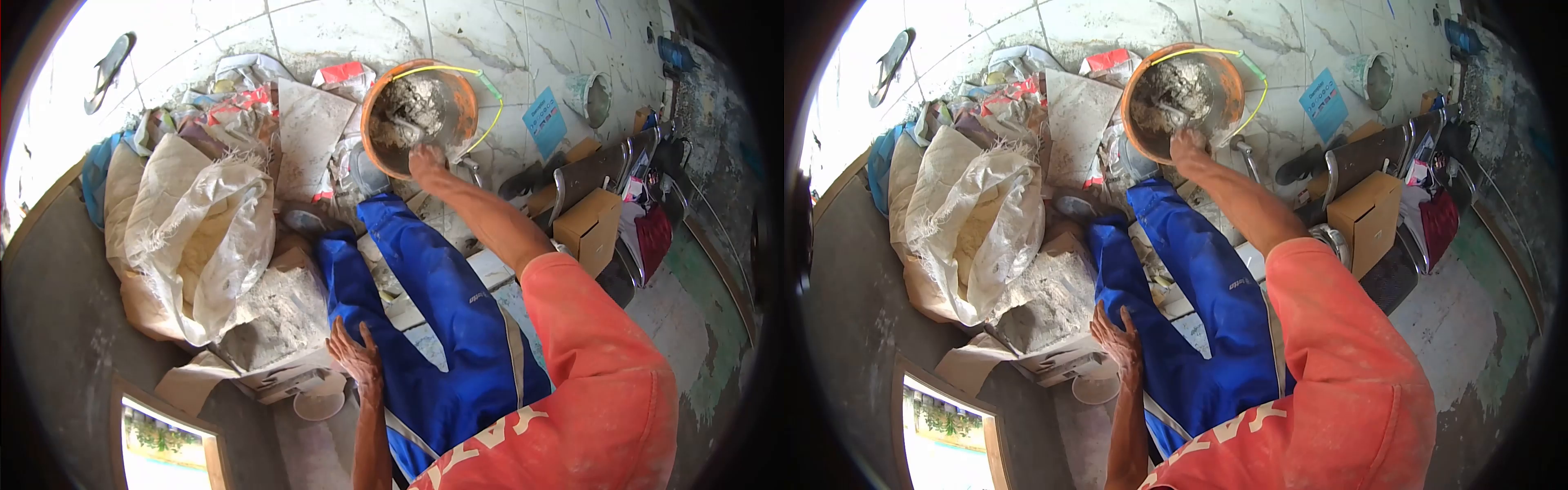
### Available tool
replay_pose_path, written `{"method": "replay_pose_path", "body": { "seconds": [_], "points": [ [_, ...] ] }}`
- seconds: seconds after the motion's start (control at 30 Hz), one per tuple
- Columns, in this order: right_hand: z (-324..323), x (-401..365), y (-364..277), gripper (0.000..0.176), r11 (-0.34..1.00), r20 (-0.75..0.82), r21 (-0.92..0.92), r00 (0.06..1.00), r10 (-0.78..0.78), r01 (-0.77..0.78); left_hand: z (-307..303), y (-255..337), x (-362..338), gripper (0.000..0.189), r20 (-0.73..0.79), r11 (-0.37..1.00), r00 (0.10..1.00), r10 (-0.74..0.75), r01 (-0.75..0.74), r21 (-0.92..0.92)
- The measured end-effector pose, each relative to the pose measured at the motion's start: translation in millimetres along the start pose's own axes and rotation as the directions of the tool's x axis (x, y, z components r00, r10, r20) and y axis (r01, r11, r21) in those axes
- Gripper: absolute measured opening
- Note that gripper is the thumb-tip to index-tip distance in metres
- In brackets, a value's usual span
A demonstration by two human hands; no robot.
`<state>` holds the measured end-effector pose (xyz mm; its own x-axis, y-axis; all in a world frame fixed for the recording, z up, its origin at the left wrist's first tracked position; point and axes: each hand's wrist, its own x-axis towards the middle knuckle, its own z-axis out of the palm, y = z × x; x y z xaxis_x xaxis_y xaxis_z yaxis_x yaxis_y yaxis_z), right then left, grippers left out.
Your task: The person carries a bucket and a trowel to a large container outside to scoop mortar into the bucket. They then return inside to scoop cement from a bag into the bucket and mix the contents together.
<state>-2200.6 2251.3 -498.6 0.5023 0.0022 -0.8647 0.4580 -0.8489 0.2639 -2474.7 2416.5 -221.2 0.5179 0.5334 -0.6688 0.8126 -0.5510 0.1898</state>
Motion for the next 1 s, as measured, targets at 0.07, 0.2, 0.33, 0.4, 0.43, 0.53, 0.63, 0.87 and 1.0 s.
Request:
{"method": "replay_pose_path", "body": {
  "seconds": [0.07, 0.2, 0.33, 0.4, 0.43, 0.53, 0.63, 0.87, 1.0],
  "points": [
    [13.6, -41.9, 22.7, 0.026, 0.990, -0.159, 0.007, 0.977, -0.139, 0.142, -4.7, -3.8, -0.9, 0.045, 0.014, 1.000, 1.000, 0.007, -0.006, -0.027],
    [39.5, -45.9, 78.2, 0.028, 0.965, -0.406, 0.056, 0.889, -0.213, 0.257, -3.2, -4.3, 3.7, 0.045, 0.005, 0.997, 1.000, -0.010, 0.010, -0.072],
    [-70.5, -61.2, 66.7, 0.031, -0.019, 0.479, 0.877, 0.877, -0.040, -0.480, -2.9, -2.4, 3.0, 0.044, 0.015, 0.998, 1.000, 0.026, -0.026, -0.053],
    [-51.0, 1.1, 57.4, 0.029, -0.117, 0.465, 0.868, 0.873, -0.149, -0.482, -2.9, 0.5, 6.5, 0.044, 0.011, 0.998, 0.999, 0.033, -0.032, -0.050],
    [-58.8, 0.2, 45.1, 0.029, -0.121, 0.470, 0.864, 0.868, -0.158, -0.490, -4.6, -1.4, 5.1, 0.044, 0.016, 0.999, 1.000, 0.024, -0.023, -0.041],
    [-69.2, -26.1, 22.9, 0.021, 0.756, 0.051, 0.654, 0.999, -0.007, -0.028, -5.0, -1.7, 5.7, 0.044, 0.028, 0.999, 0.999, 0.031, -0.030, -0.027],
    [-31.1, -43.4, 29.0, 0.019, 0.959, -0.355, 0.213, 0.929, -0.103, 0.188, -6.8, -2.6, 9.4, 0.043, -0.021, 0.996, 0.996, 0.084, -0.085, -0.042],
    [-98.1, -43.9, 84.1, 0.024, 0.978, -0.199, 0.206, 0.980, 0.026, 0.016, -13.6, 1.5, 14.1, 0.042, -0.036, 0.996, 0.997, 0.069, -0.071, -0.050],
    [-50.5, 25.7, 60.3, 0.022, 0.965, -0.282, 0.232, 0.958, -0.053, 0.122, -5.6, 1.6, 15.1, 0.043, -0.025, 0.997, 0.997, 0.068, -0.069, -0.036]
  ]
}}
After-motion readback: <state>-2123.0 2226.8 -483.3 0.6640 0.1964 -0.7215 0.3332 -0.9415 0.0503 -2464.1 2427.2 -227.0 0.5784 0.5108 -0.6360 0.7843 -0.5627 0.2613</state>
